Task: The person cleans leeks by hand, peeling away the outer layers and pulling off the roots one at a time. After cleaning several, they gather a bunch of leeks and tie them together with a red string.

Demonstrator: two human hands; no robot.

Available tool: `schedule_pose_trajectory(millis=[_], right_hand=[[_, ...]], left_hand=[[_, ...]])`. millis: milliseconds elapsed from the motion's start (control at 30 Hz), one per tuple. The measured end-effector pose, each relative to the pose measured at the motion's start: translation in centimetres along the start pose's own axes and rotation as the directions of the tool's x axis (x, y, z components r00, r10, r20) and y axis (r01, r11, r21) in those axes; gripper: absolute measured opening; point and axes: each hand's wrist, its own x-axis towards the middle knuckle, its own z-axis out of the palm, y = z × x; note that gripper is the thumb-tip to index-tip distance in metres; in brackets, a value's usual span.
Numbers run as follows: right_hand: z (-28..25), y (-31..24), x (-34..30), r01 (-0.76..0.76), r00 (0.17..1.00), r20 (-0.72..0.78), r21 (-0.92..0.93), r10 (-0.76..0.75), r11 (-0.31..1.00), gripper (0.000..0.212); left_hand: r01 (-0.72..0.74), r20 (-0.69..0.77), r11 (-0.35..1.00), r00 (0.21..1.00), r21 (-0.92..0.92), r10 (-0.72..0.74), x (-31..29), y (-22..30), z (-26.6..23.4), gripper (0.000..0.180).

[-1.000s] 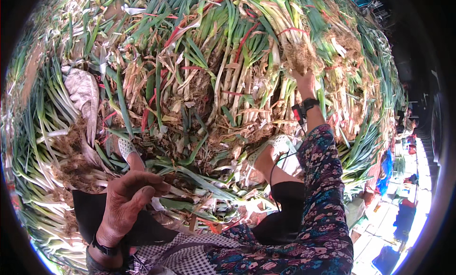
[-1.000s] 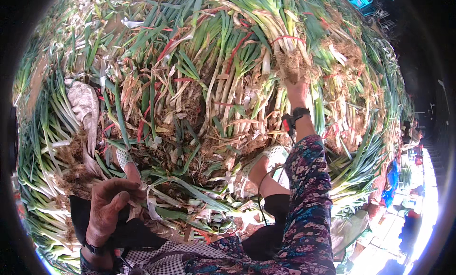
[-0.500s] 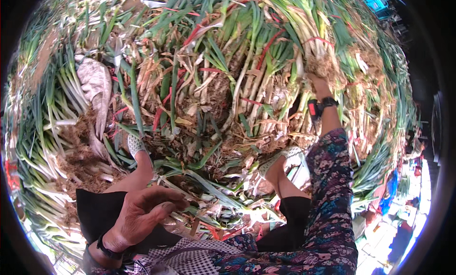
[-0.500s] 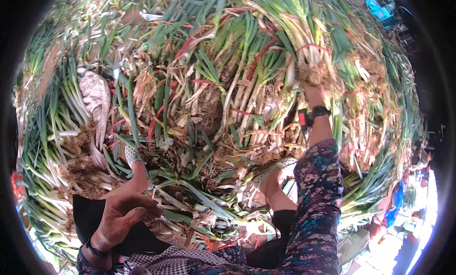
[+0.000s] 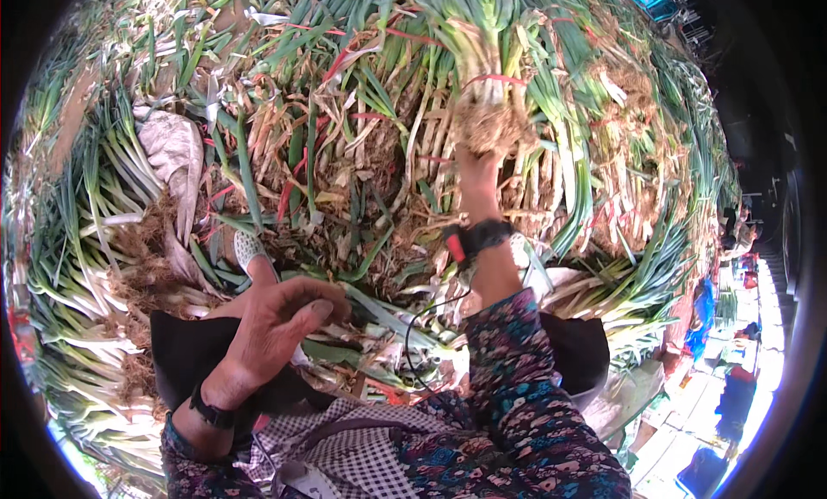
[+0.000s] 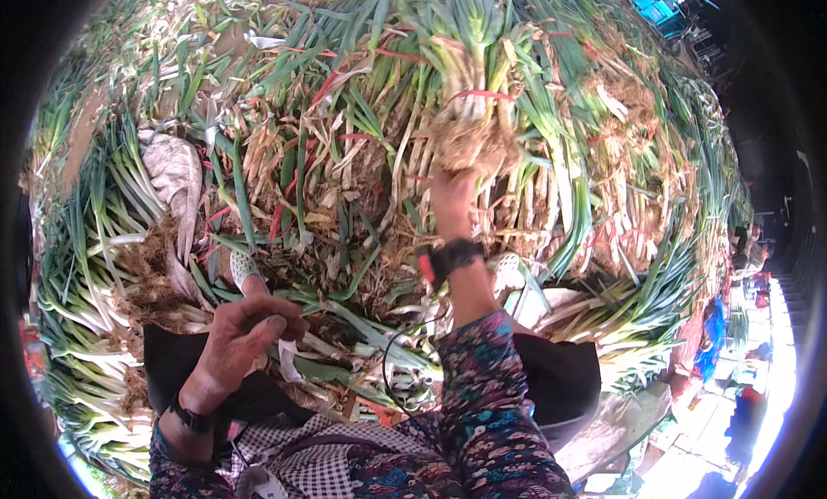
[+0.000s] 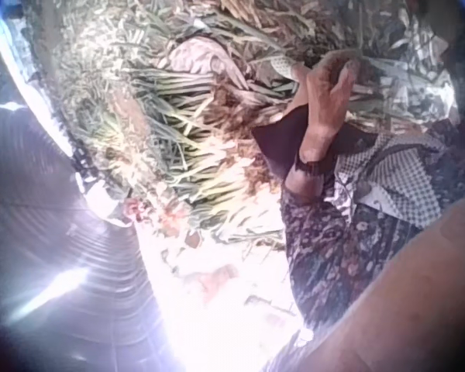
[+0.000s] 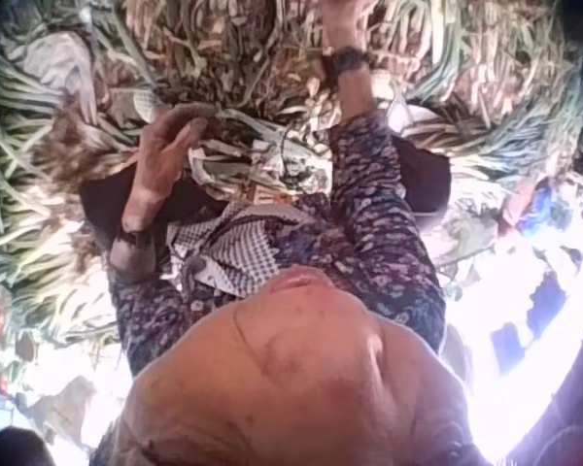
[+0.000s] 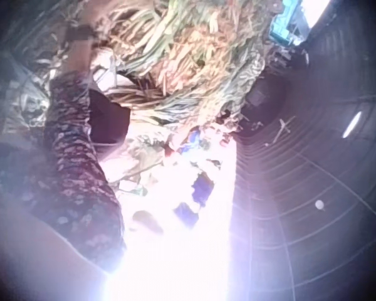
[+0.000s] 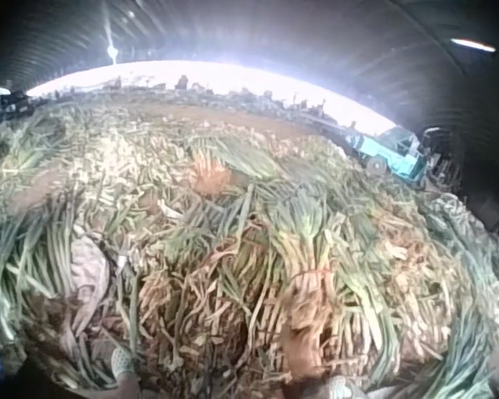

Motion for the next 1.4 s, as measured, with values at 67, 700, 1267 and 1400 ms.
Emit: schedule_pose_trajectory(millis=[67, 700, 1267, 1400], right_hand=[[2.6, -2.9, -8.2, 0.003, 0.995, 0.095, 0.140, -0.016, 0.990, 0.050], [-5.8, 0.9, -9.8, 0.153, 0.987, 0.050, -0.037, -0.151, 0.988, 0.021], [-2.0, -0.6, -5.3, -0.670, 0.742, 0.586, 0.655, 0.324, 0.350, 0.072], [-2.6, -0.7, -2.8, -0.530, 0.840, 0.474, 0.610, 0.265, 0.589, 0.073]], left_hand=[[0.044, -0.092, 0.999, 0.995, -0.001, -0.044, -0.7, -0.7, -0.1, 0.024], [0.066, -0.007, 0.870, 0.997, 0.489, -0.072, 6.5, -8.1, 2.6, 0.026], [0.248, -0.465, 0.718, 0.877, 0.650, 0.117, 27.4, -12.3, 4.8, 0.105], [0.089, -0.358, 0.932, 0.933, 0.352, 0.046, 28.4, -13.8, 5.7, 0.117]])
